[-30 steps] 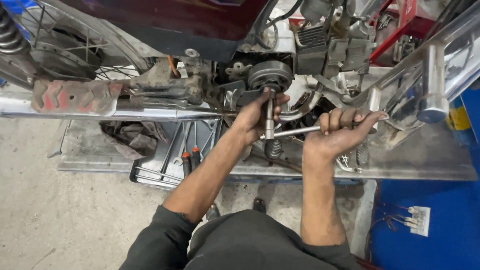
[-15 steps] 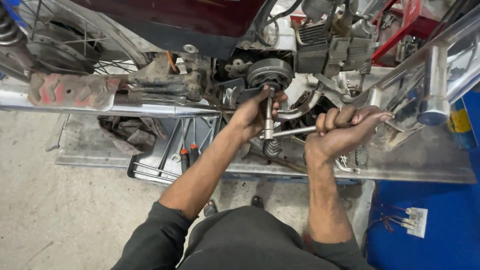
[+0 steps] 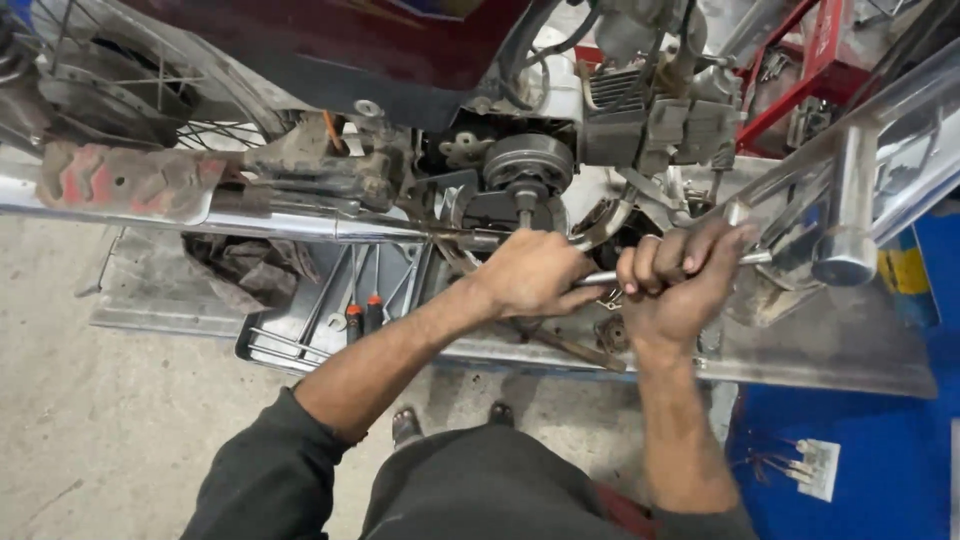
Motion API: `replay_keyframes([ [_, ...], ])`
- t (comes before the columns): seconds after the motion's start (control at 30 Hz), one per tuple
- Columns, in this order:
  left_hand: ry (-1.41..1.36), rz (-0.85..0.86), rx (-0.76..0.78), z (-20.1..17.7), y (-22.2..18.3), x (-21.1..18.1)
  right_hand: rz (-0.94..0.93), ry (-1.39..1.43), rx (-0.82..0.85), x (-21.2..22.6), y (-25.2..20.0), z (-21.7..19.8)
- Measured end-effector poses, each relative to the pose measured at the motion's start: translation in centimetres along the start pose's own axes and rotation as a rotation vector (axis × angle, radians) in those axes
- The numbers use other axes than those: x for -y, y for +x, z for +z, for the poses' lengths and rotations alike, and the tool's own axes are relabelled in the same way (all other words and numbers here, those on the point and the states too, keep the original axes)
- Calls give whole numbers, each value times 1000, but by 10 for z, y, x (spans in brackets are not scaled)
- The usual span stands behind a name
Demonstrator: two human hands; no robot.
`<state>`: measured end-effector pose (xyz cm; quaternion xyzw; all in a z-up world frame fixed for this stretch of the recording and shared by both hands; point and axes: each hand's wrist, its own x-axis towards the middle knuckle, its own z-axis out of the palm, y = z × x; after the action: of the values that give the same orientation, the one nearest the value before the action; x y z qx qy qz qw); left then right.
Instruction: The person uses a T-handle socket wrench to loosen and remove bolts from a motorcycle engine component, then uses a hammer and a cloth to further disassemble and clean parts.
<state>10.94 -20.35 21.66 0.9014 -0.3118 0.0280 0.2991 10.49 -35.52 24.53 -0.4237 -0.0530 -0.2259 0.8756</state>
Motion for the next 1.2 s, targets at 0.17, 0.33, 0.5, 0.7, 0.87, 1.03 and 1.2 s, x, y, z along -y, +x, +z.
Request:
replay_keyframes([
  [0.17,37,29,-7,7,-1,7,404,350,798,15,45,-28],
  [0.33,85,26,103,-3,4,-1,490,237,916,36,42,-7],
  [0.5,201,-98,241,-7,9,-7,482,153,956,35,43,-7],
  [0.7,154,17,170,-4,4,0,385,222,1056,33,48,-12],
  [0.87,149,71,128,8,5,10,445,325,1005,31,56,-27],
  [1.03,173,57,99,0,5,-3,399,234,1058,40,52,-8],
  [1.2,0,93,-8,-1,3,0,424,323,1029,27,58,-20],
])
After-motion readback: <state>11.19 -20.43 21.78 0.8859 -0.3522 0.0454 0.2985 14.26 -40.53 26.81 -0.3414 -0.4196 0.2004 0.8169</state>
